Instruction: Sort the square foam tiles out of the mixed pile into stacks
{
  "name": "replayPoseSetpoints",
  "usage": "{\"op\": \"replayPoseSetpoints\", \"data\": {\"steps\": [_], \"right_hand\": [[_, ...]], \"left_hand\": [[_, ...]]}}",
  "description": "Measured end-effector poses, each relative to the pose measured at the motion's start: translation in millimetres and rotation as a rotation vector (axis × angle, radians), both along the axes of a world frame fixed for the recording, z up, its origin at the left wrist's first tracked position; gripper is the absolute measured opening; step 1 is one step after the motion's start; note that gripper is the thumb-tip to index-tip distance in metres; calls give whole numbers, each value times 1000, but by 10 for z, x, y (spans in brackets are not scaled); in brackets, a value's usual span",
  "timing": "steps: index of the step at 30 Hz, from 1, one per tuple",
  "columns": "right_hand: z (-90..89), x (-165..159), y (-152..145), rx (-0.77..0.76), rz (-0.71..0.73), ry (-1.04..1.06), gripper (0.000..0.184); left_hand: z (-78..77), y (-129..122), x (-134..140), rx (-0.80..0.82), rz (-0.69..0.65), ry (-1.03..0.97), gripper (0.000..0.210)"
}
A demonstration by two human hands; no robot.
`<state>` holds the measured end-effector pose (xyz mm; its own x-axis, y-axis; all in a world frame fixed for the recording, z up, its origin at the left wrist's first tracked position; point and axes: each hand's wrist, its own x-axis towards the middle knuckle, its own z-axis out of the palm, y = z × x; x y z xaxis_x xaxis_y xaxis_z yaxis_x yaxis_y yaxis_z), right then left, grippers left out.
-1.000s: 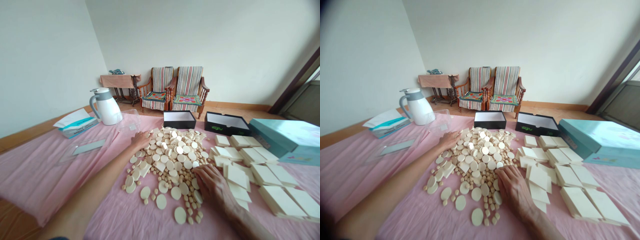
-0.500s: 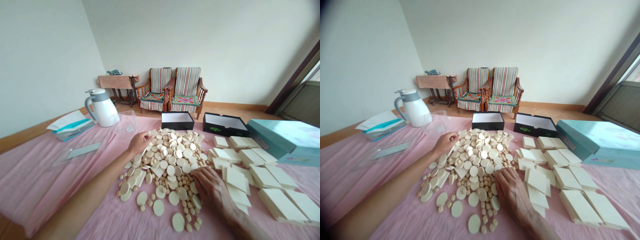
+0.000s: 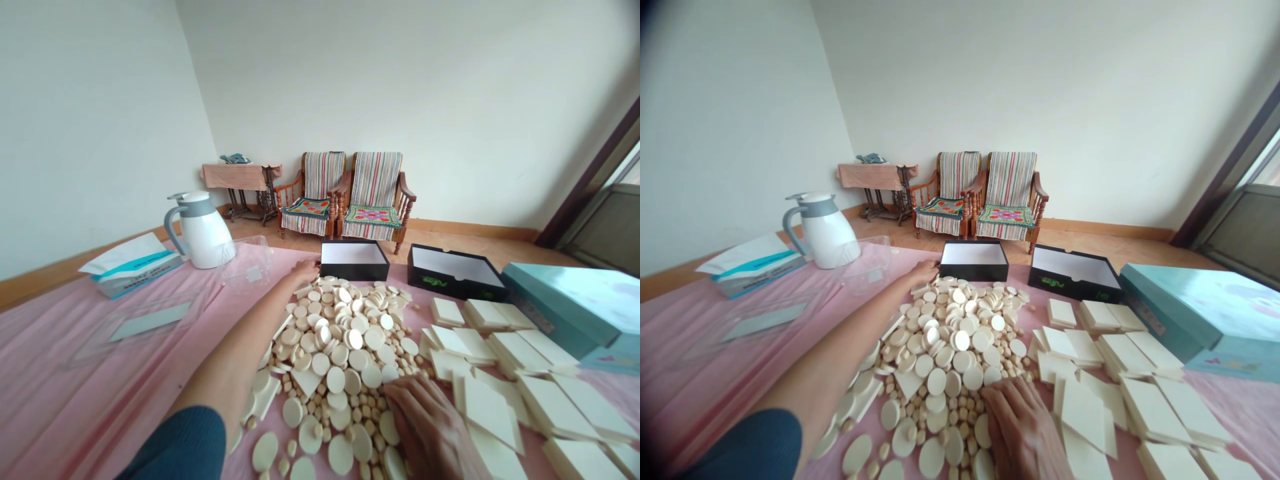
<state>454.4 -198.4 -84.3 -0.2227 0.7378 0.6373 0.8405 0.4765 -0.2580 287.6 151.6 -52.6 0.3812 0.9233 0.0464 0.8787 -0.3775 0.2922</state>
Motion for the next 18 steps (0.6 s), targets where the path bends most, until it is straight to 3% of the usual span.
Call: {"op": "replayPoseSetpoints", "data": {"steps": [8, 18], "right_hand": [[21, -24, 13, -11, -20, 11, 22], [-5, -44, -20, -76, -26, 14, 20]], "left_hand": [[-140, -74, -119, -25, -138, -56, 32], [-47, -416, -193, -93, -272, -196, 32]]}}
